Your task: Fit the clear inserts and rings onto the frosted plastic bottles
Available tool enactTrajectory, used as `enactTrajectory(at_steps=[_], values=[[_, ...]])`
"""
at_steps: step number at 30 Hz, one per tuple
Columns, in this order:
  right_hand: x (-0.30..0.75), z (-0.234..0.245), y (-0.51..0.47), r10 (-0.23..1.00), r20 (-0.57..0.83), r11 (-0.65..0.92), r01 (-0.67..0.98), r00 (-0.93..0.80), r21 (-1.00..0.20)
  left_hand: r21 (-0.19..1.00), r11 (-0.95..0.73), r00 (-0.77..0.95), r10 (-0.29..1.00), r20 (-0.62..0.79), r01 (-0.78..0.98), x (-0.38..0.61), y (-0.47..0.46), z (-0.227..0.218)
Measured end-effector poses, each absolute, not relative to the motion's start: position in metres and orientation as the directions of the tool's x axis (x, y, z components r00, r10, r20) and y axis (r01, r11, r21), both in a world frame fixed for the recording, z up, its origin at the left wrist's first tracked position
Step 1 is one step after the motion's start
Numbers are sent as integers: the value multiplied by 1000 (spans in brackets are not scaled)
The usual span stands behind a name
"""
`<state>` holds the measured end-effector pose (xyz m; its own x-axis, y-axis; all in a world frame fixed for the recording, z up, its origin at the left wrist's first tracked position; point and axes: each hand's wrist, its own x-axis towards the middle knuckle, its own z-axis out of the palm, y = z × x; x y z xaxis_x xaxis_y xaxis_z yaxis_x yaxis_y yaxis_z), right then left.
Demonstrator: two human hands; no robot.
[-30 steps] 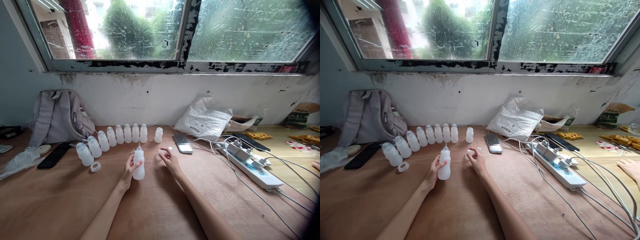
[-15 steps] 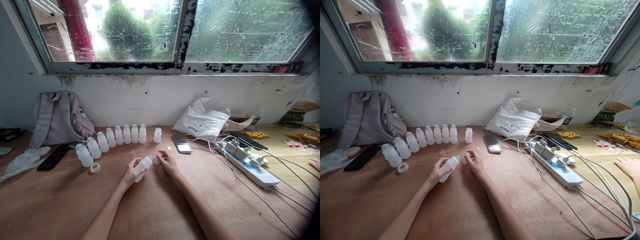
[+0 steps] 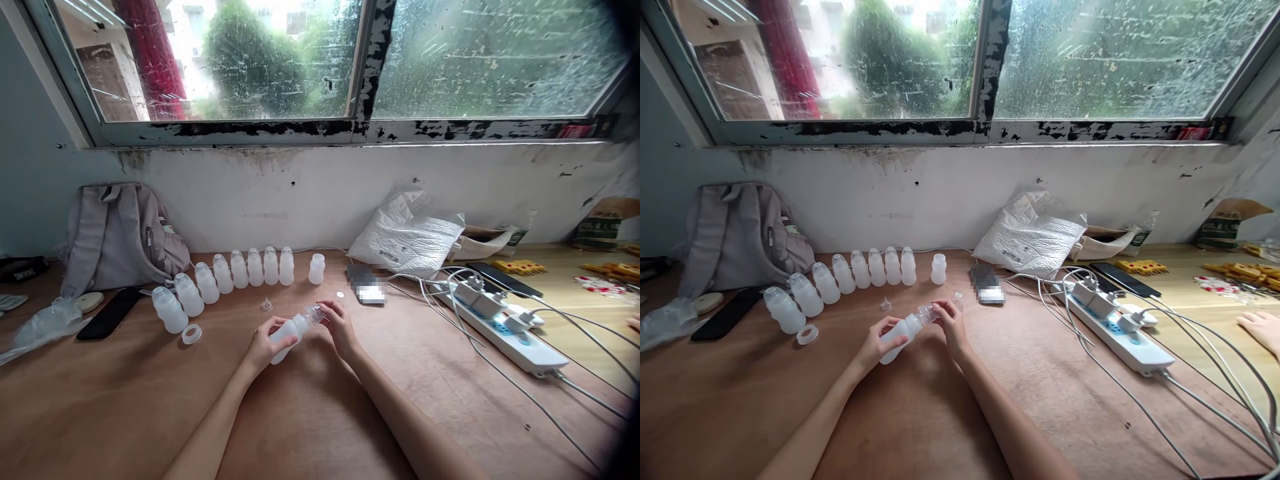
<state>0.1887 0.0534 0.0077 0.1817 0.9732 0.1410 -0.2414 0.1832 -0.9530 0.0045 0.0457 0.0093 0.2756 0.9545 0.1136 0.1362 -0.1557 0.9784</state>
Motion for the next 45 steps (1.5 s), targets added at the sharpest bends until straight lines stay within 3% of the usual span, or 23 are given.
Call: enactTrajectory(at_steps=[15,24,32,35,40,43,45], values=[[181,4,49,973,196,200,-26,125,-979,969,-182,286,949,130,164,6,45,6],[178,-2,48,985,139,149,-95,107,-984,985,-159,310,941,132,62,5,48,0],[173,-5,48,979,194,199,-82,66,-977,995,-96,329,940,85,17,0,52,-4],[175,-1,49,974,225,224,15,42,-974,993,-109,322,942,93,33,0,53,-6],[187,26,64,951,296,307,344,-83,-888,957,-259,272,938,216,133,2,57,-7],[191,54,84,894,417,433,559,-165,-707,897,-373,181,924,336,237,-1,62,-11],[192,72,101,836,507,487,709,-211,-509,832,-423,80,902,424,359,-6,66,-14]])
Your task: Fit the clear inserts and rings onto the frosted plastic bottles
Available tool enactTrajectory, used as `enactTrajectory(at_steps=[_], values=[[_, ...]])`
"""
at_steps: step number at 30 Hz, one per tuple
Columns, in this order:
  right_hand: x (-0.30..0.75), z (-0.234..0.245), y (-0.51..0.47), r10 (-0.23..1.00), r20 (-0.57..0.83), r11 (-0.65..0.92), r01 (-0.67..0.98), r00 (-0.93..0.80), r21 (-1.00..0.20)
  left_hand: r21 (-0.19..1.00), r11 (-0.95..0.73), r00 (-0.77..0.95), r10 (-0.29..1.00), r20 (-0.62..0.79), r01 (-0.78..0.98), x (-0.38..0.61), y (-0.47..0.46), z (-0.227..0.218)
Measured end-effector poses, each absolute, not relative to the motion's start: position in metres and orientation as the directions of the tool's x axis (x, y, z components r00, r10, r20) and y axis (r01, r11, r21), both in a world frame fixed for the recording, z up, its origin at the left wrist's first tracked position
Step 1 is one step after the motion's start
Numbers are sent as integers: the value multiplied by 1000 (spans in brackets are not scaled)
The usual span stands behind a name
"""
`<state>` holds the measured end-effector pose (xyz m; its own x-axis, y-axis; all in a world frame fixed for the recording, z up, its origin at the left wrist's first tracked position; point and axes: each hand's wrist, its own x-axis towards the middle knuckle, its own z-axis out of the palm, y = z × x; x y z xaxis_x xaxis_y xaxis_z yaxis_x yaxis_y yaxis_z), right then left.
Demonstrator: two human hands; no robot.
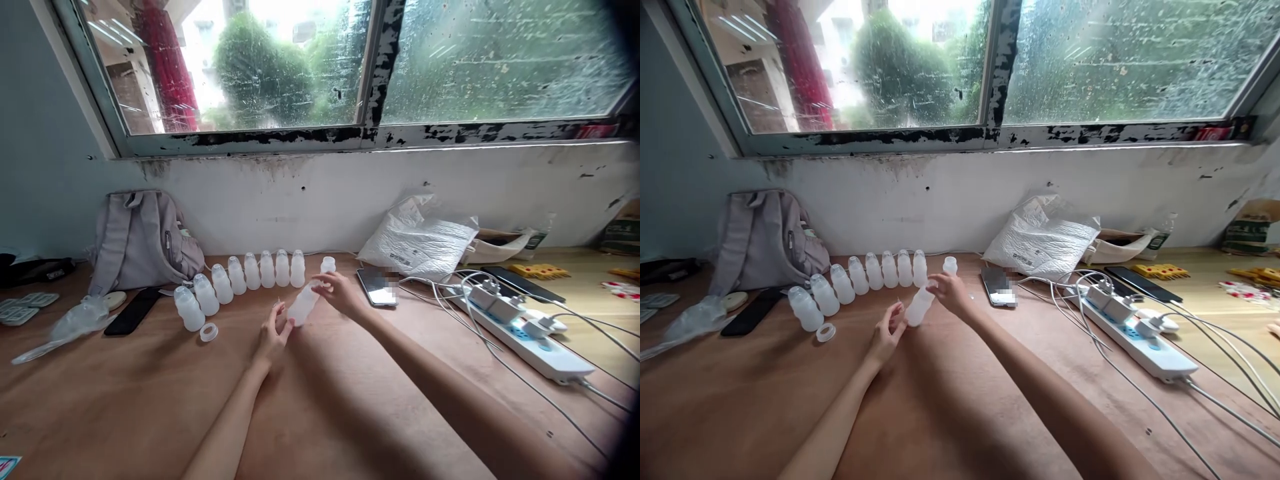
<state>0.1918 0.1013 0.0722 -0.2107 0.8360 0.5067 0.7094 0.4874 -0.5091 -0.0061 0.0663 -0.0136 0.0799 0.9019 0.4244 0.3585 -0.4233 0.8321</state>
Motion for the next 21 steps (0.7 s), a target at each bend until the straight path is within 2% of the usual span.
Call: enactTrajectory(at_steps=[1,3,7,11,15,18,21], values=[[192,80,111,807,540,495,773,-240,-396,789,-436,28,881,472,433,-10,69,-15],[191,90,130,802,520,453,866,-292,-212,692,-424,-71,823,564,585,-19,72,-16],[190,93,161,838,469,335,941,-279,-39,551,-242,-236,716,657,799,-38,76,-10],[191,86,180,837,479,299,954,-264,2,532,5,-388,691,610,847,-56,78,-3],[193,83,193,850,483,255,966,-209,-30,504,214,-475,742,473,837,-72,80,-3],[194,82,202,859,482,229,972,-173,-59,450,303,-481,800,359,840,-80,81,-6],[194,80,206,861,480,230,970,-167,-77,384,317,-444,842,308,867,-82,79,-7]])
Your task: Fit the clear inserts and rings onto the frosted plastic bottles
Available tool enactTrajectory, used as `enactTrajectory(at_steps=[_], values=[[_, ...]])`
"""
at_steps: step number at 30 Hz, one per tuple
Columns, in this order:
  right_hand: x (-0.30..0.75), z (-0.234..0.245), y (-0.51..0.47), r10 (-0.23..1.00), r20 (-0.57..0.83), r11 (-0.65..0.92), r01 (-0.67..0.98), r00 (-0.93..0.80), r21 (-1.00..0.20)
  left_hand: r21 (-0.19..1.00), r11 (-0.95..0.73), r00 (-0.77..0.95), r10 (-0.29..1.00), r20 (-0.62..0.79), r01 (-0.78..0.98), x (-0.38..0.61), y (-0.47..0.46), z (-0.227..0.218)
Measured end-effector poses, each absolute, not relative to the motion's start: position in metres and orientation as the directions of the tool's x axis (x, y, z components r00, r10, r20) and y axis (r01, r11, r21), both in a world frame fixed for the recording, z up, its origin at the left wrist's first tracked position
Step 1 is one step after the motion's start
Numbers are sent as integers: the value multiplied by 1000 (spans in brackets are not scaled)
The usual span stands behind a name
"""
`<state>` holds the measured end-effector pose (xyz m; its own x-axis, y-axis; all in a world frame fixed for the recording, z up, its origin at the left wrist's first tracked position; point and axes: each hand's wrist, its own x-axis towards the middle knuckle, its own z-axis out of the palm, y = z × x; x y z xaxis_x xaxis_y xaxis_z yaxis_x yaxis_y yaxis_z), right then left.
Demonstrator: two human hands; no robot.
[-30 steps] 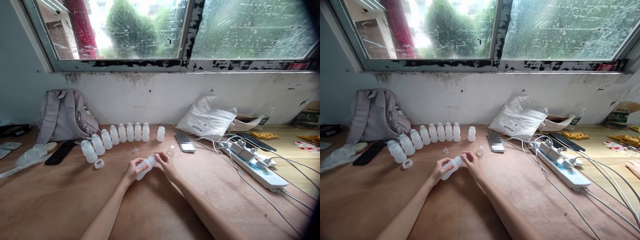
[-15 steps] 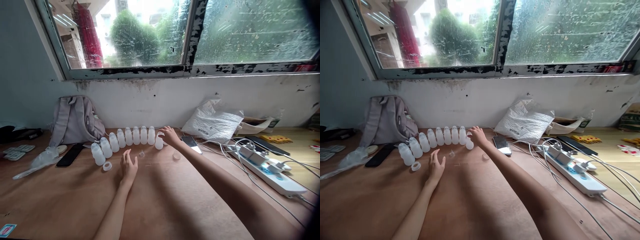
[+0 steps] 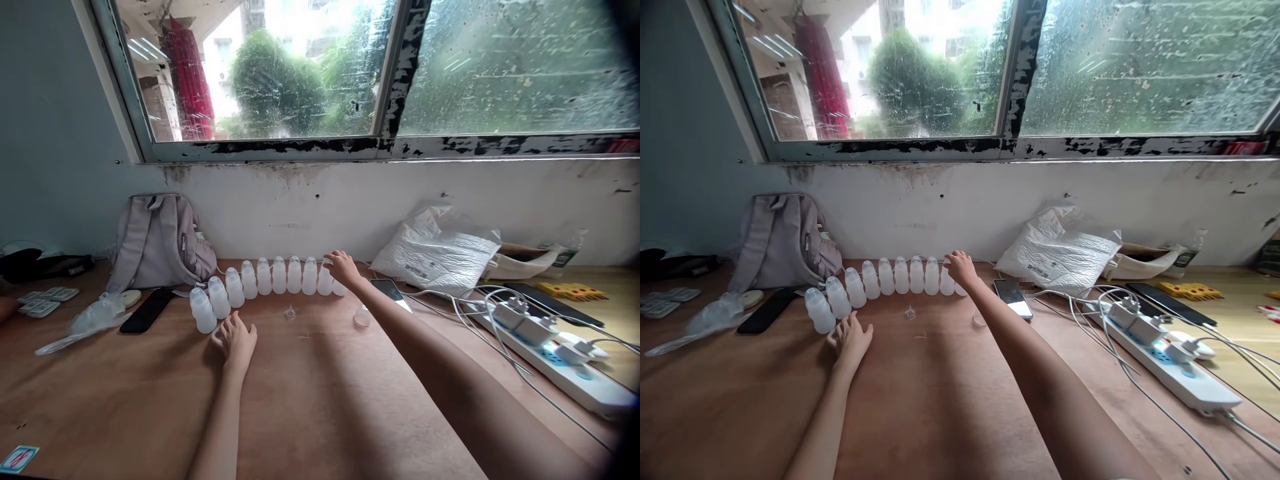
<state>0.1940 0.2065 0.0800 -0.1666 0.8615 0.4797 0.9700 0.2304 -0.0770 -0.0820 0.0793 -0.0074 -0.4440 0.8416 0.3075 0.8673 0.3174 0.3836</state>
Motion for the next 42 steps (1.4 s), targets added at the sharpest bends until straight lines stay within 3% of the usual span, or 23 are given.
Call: enactTrajectory(at_steps=[4,8,12,14,16,19,23,29,34,37,42], values=[[195,79,207,854,496,236,967,-158,-98,330,225,-334,885,324,917,-72,76,-11],[194,83,199,822,550,244,964,-146,-108,380,-12,-140,919,368,925,-50,75,-18],[176,72,174,709,664,441,884,-236,-157,510,-310,63,893,445,803,-33,76,-23],[159,51,158,759,570,527,811,-314,-254,519,-401,109,857,504,755,-31,76,-22],[142,25,143,812,473,517,797,-342,-312,478,-406,100,832,545,779,-33,76,-21],[120,-8,129,853,419,474,799,-312,-370,412,-273,13,846,533,869,-39,74,-21],[107,-17,122,878,432,421,763,-207,-490,398,-166,-65,860,506,902,-45,76,-23],[130,2,94,817,515,527,699,-260,-483,527,-325,-79,792,606,785,-38,79,-17],[167,-7,63,840,421,524,714,-342,-464,596,-464,15,797,604,655,-17,63,-11],[179,-14,55,855,396,514,650,-335,-559,588,-520,119,802,585,620,-4,52,-11],[187,-15,56,924,369,373,454,-101,-809,515,-540,230,805,546,666,12,50,-15]])
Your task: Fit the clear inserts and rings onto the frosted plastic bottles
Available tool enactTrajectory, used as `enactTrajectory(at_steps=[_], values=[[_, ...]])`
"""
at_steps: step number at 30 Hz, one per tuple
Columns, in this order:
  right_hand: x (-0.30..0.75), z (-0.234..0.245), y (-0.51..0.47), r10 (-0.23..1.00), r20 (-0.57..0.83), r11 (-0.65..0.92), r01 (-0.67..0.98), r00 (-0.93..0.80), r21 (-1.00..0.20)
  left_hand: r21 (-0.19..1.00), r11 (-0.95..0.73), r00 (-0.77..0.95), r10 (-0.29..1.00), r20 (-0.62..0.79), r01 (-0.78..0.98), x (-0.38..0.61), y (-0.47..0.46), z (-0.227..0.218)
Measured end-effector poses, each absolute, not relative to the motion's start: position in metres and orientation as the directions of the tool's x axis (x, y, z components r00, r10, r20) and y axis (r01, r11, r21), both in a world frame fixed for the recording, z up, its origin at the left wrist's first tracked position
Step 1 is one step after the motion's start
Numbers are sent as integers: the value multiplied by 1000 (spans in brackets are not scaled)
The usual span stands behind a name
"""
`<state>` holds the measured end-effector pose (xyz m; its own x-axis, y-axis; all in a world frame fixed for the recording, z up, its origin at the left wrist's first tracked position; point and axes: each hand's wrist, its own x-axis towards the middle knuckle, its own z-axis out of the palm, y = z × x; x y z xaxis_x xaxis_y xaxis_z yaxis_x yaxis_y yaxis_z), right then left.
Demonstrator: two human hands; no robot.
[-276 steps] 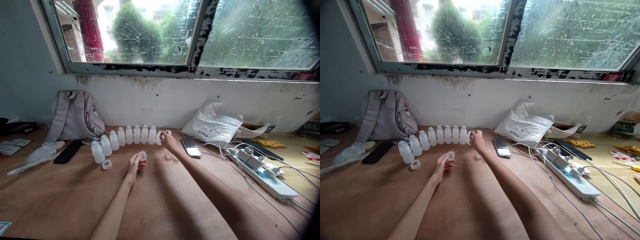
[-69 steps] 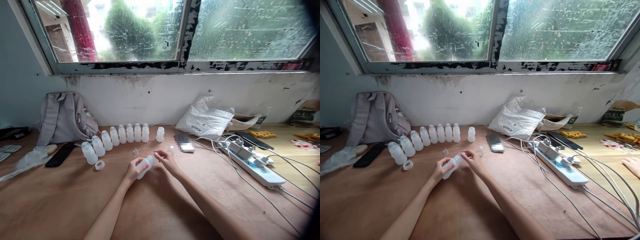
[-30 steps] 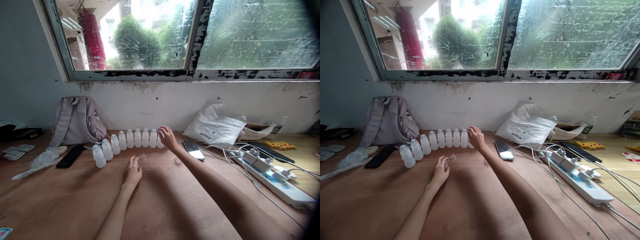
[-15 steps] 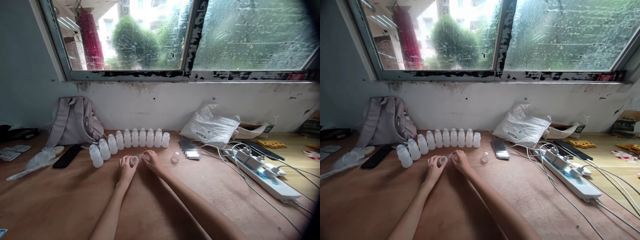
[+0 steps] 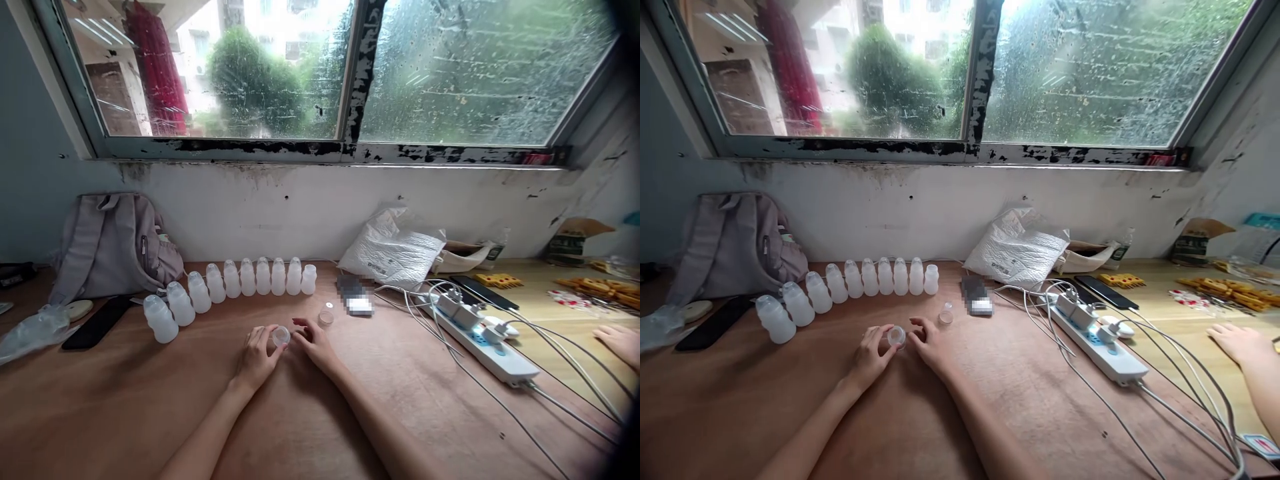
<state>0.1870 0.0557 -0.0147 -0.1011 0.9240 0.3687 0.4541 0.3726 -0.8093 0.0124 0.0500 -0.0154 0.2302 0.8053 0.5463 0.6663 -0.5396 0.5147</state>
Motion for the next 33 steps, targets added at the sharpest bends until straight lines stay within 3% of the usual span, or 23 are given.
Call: enactTrajectory(at_steps=[10,16,20,24,27,33], values=[[190,-18,59,942,331,322,396,-46,-860,416,-493,321,850,417,764,20,51,-12],[187,-13,56,921,376,386,390,-105,-836,583,-440,258,892,371,683,24,63,1],[184,-7,50,893,423,450,339,-154,-826,810,-385,236,921,309,442,36,66,4],[182,-6,49,912,410,388,373,-23,-843,955,-225,165,967,194,195,49,58,-3],[181,-9,51,917,398,355,387,34,-851,967,-208,150,971,186,149,50,50,-6],[179,-7,49,923,384,343,393,29,-853,887,-338,229,934,275,315,41,42,0]])
